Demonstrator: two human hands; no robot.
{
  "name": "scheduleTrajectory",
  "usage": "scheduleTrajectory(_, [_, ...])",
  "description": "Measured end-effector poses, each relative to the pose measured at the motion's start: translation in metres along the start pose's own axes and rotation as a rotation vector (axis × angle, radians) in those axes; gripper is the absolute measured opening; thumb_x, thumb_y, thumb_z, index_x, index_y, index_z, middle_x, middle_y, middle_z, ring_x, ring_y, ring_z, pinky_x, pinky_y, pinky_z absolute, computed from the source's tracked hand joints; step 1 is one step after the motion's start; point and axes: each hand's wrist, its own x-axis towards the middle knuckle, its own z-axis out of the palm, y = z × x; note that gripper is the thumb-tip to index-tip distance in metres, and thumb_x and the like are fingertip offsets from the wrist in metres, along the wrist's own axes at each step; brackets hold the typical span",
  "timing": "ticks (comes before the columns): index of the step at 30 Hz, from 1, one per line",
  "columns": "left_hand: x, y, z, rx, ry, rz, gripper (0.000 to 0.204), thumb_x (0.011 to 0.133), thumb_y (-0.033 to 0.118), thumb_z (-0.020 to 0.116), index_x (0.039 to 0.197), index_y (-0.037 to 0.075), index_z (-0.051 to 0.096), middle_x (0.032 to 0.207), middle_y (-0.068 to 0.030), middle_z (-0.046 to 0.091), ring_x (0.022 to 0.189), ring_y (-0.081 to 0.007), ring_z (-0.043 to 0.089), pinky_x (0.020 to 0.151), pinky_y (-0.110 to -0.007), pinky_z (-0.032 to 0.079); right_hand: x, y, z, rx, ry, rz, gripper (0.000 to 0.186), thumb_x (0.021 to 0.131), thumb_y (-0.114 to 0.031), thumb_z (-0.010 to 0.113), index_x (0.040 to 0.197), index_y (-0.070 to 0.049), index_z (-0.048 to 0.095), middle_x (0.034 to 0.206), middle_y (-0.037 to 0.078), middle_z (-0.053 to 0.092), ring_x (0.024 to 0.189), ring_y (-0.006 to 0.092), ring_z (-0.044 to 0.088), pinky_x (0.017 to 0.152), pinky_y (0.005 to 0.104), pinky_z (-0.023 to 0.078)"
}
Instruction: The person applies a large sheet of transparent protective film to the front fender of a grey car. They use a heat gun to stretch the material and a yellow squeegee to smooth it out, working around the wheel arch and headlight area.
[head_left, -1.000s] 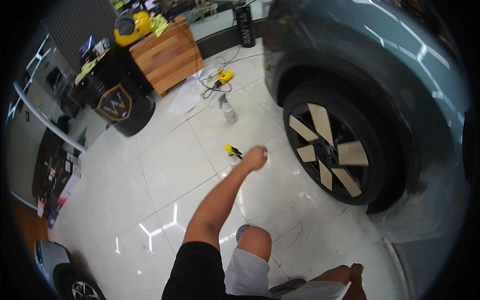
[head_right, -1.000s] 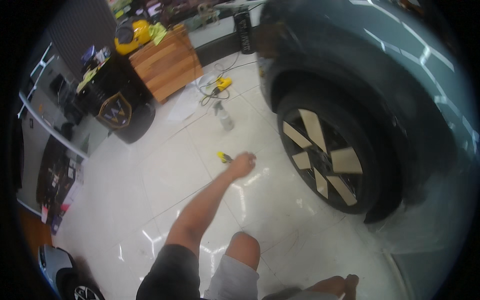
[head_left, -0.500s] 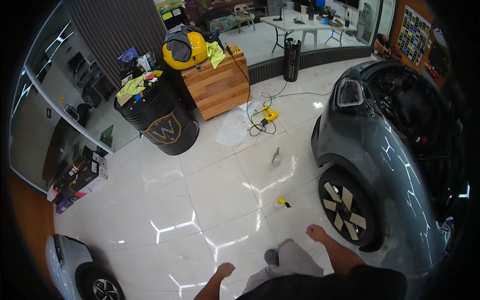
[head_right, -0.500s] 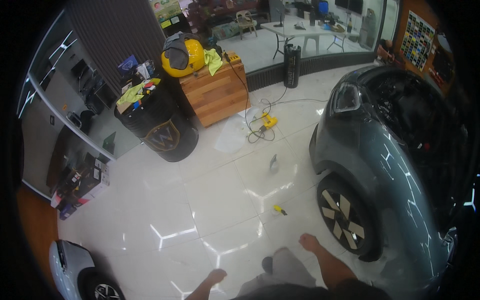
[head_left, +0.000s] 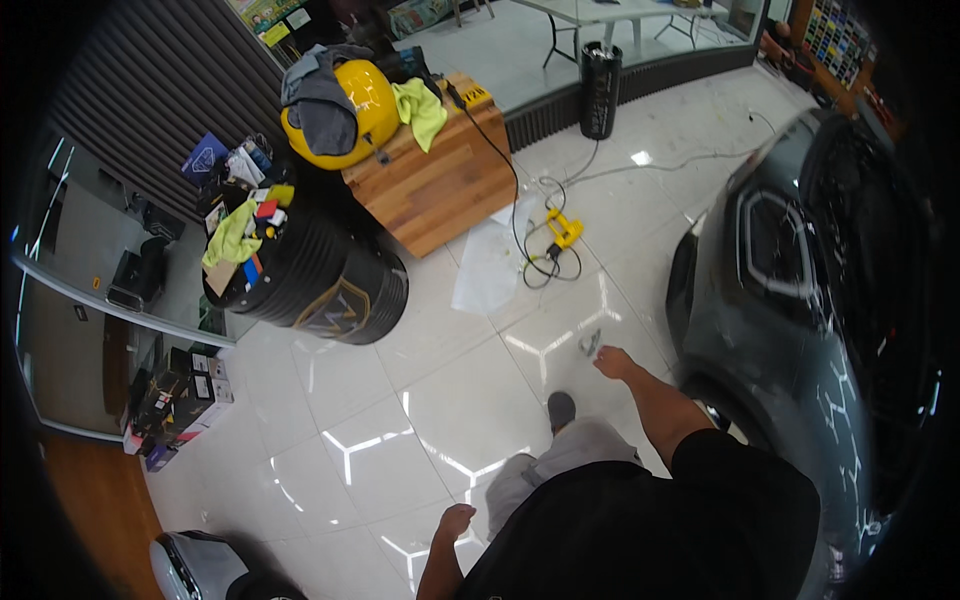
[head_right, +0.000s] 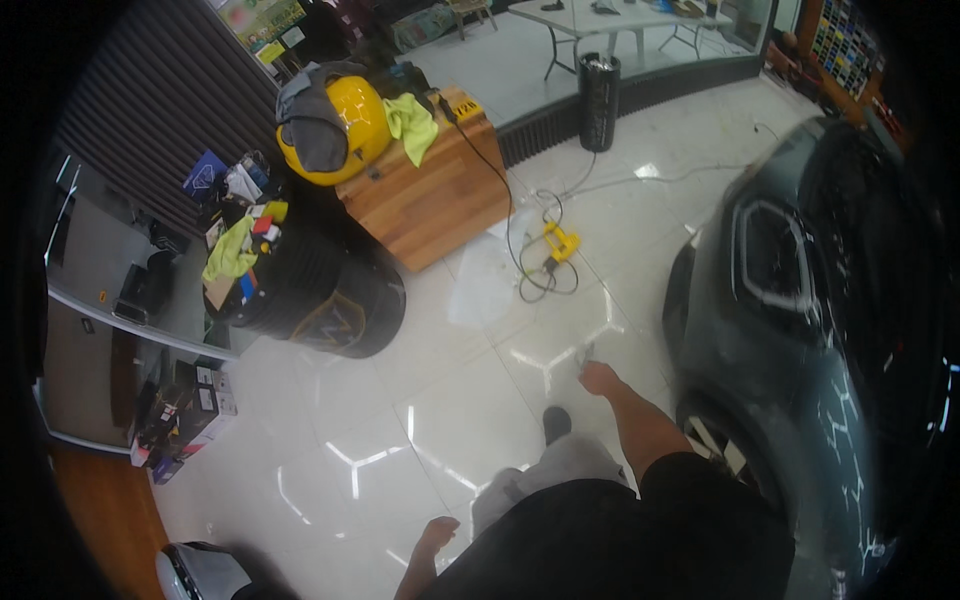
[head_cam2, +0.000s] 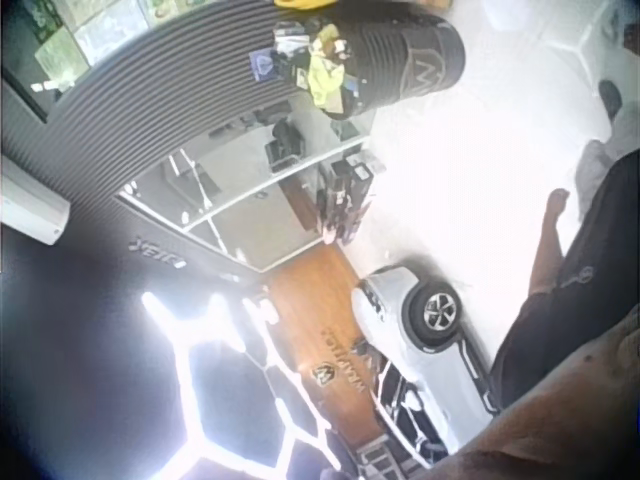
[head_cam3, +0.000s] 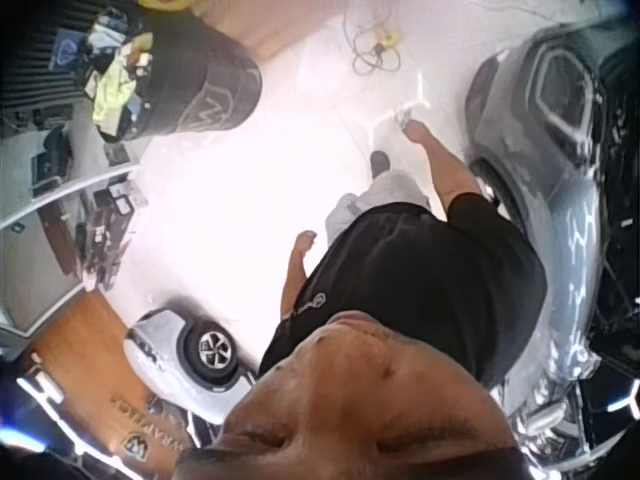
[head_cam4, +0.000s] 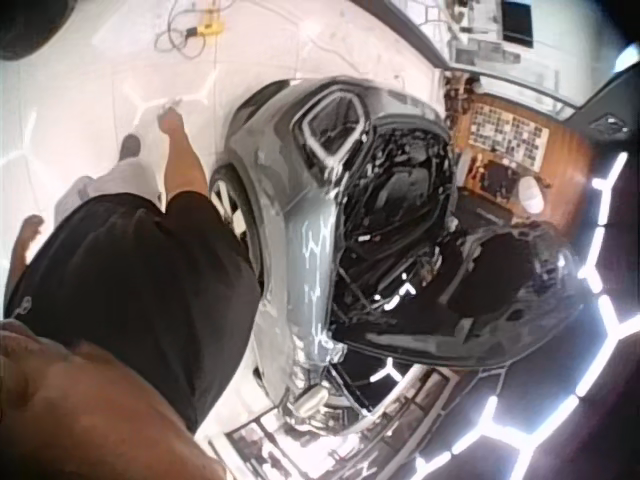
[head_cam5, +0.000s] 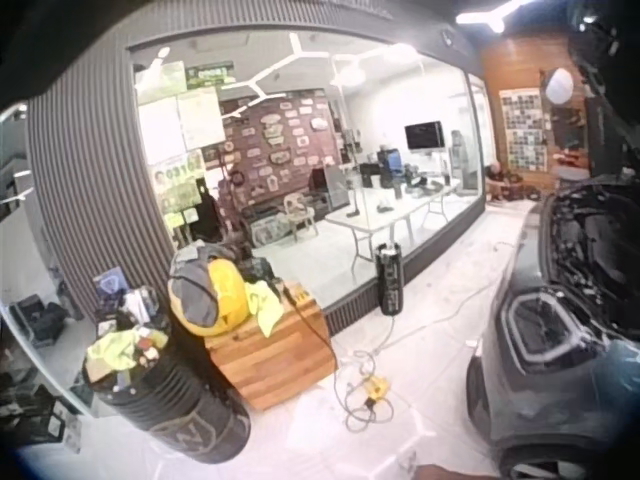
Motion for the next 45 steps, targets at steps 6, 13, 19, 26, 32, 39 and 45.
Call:
scheduleTrajectory(6, [0.099, 0.023, -0.098, -0.979, 0.177, -0.741, 0.023, 0.084, 0.017, 0.060, 0.104, 0.006, 0.060, 0.088, -0.0072, 0.063, 0.072, -0.0225, 0.063, 0.059, -0.033, 0.049, 0.215, -0.120, -0.180, 0.214, 0.279, -0.003, 0.041, 0.082, -0.036, 0.063, 0.106, -0.002, 0.060, 0.094, 0.018, 0.066, 0.088, 0.0304, 0.064, 0.078, 0.0361, 0.050])
scheduleTrajectory(13, [0.229, -0.074, -0.130, -0.782, -0.280, -0.946, 0.026, 0.086, 0.019, 0.060, 0.103, 0.000, 0.061, 0.082, -0.0085, 0.063, 0.067, -0.0214, 0.063, 0.057, -0.036, 0.051, 0.432, -0.245, -0.302, 0.361, 0.409, 0.001, 0.046, 0.083, -0.031, 0.063, 0.115, 0.000, 0.054, 0.094, 0.019, 0.064, 0.089, 0.0310, 0.063, 0.079, 0.0362, 0.049])
scheduleTrajectory(19, [0.356, -0.090, -0.240, -1.055, 0.011, -0.796, 0.027, 0.093, 0.025, 0.049, 0.112, 0.007, 0.057, 0.093, -0.0093, 0.062, 0.080, -0.0222, 0.062, 0.066, -0.038, 0.051, 0.609, -0.247, -0.333, 0.189, 0.588, 0.067, 0.048, 0.081, -0.022, 0.060, 0.121, 0.002, 0.049, 0.103, 0.024, 0.062, 0.098, 0.0372, 0.059, 0.084, 0.0418, 0.047])
scheduleTrajectory(26, [0.485, -0.047, -0.339, -0.971, -0.081, -0.599, 0.028, 0.090, 0.020, 0.056, 0.106, -0.002, 0.058, 0.087, -0.0096, 0.062, 0.072, -0.0178, 0.062, 0.061, -0.028, 0.050, 0.688, -0.269, -0.334, 0.539, 0.807, 0.075, 0.030, 0.088, -0.024, 0.053, 0.108, -0.001, 0.056, 0.099, 0.025, 0.062, 0.093, 0.0422, 0.058, 0.078, 0.0467, 0.046])
scheduleTrajectory(32, [0.621, 0.171, -0.380, -0.854, -0.186, -0.114, 0.027, 0.093, 0.018, 0.054, 0.112, -0.002, 0.054, 0.100, -0.0094, 0.061, 0.086, -0.0165, 0.061, 0.074, -0.026, 0.049, 0.505, -0.254, -0.322, 0.421, 0.921, 0.068, 0.027, 0.094, -0.027, 0.044, 0.096, -0.003, 0.058, 0.090, 0.024, 0.061, 0.086, 0.0417, 0.059, 0.072, 0.0489, 0.047])
scheduleTrajectory(39, [0.547, 0.484, -0.341, -1.141, -0.660, 0.453, 0.041, 0.094, 0.023, 0.051, 0.127, 0.002, 0.039, 0.105, -0.0120, 0.055, 0.093, -0.0200, 0.054, 0.086, -0.036, 0.046, 0.135, -0.263, -0.244, 0.462, 0.899, 0.025, 0.022, 0.092, -0.023, 0.051, 0.103, -0.004, 0.053, 0.097, 0.016, 0.056, 0.091, 0.0362, 0.056, 0.074, 0.0465, 0.045])
scheduleTrajectory(45, [0.260, 0.539, -0.169, -0.533, -0.707, 0.990, 0.037, 0.087, 0.006, 0.056, 0.119, -0.001, 0.042, 0.103, -0.0085, 0.051, 0.091, -0.0178, 0.053, 0.086, -0.033, 0.045, -0.185, -0.264, -0.172, 0.635, 1.285, 0.178, 0.049, 0.092, -0.027, 0.056, 0.131, 0.000, 0.043, 0.119, 0.019, 0.053, 0.112, 0.0322, 0.051, 0.097, 0.0382, 0.039])
